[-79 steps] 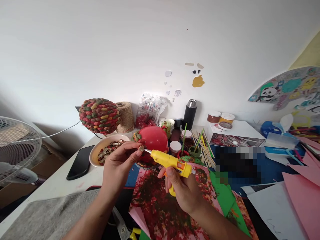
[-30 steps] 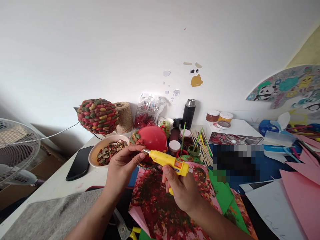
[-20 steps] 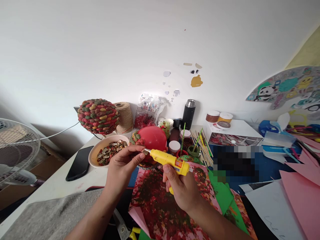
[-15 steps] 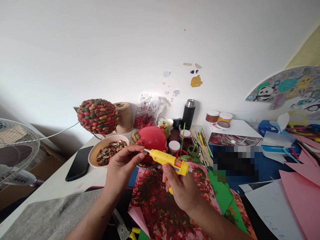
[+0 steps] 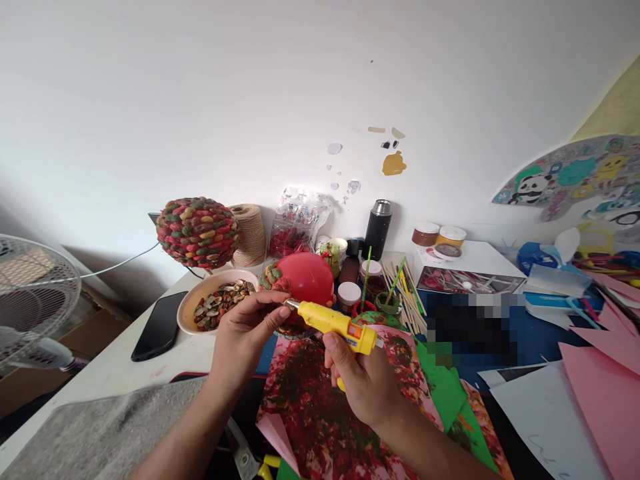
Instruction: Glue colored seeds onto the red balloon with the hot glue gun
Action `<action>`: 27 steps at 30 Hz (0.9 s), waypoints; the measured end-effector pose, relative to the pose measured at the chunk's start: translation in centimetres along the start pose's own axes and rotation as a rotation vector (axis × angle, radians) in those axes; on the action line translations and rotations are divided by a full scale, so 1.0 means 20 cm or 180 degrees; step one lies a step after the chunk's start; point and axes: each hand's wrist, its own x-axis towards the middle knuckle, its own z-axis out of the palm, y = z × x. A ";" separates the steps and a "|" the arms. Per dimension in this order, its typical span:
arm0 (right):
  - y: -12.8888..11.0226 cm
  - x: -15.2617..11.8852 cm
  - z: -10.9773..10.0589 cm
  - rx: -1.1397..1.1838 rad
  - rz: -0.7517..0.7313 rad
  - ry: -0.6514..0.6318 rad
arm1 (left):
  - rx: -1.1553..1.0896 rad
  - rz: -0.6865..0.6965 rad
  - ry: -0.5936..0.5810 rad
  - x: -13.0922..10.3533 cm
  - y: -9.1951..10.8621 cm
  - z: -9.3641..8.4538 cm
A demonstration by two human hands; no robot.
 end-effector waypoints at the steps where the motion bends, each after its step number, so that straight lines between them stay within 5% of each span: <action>1: 0.00 0.00 0.00 0.0003 -0.0006 -0.0003 | 0.0013 -0.0004 0.0001 0.00 0.00 0.00; 27: -0.01 0.00 -0.01 -0.0168 0.0053 0.0006 | 0.0043 0.0000 0.0014 0.00 0.01 0.01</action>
